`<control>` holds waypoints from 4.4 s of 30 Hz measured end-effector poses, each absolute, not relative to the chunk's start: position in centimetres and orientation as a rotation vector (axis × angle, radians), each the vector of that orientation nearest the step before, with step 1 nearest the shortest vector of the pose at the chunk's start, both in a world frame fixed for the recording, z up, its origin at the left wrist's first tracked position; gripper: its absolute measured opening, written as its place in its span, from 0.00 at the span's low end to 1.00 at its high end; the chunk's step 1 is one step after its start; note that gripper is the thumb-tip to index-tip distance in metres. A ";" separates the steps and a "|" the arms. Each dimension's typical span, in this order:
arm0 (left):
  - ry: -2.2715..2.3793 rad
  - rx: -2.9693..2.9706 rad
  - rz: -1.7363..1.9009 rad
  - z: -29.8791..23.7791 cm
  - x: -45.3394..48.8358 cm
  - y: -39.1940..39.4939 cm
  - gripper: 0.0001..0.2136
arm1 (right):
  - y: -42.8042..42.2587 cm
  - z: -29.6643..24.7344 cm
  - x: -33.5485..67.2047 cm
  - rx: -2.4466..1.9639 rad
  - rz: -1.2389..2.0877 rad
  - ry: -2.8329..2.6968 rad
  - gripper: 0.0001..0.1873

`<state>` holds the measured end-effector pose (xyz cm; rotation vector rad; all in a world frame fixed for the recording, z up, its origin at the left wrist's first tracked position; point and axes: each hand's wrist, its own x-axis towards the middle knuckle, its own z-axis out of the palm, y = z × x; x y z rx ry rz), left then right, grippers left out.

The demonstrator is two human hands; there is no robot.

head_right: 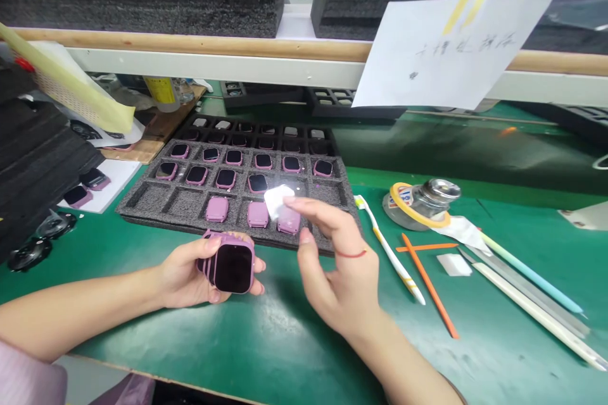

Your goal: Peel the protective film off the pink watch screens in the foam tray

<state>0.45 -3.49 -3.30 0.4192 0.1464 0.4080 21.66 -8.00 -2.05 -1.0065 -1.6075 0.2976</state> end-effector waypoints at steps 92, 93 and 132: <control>0.670 0.578 0.541 -2.8 0.5 -4.9 0.20 | -1.0 -4.0 29.1 -1.534 0.023 -1.785 0.19; 0.655 0.597 0.537 -2.9 0.4 -4.8 0.20 | -0.7 -4.4 29.7 -1.550 0.055 -1.788 0.19; 0.419 0.397 0.518 -2.9 0.7 -4.9 0.21 | -8.5 -2.5 18.7 -0.968 0.610 -1.858 0.30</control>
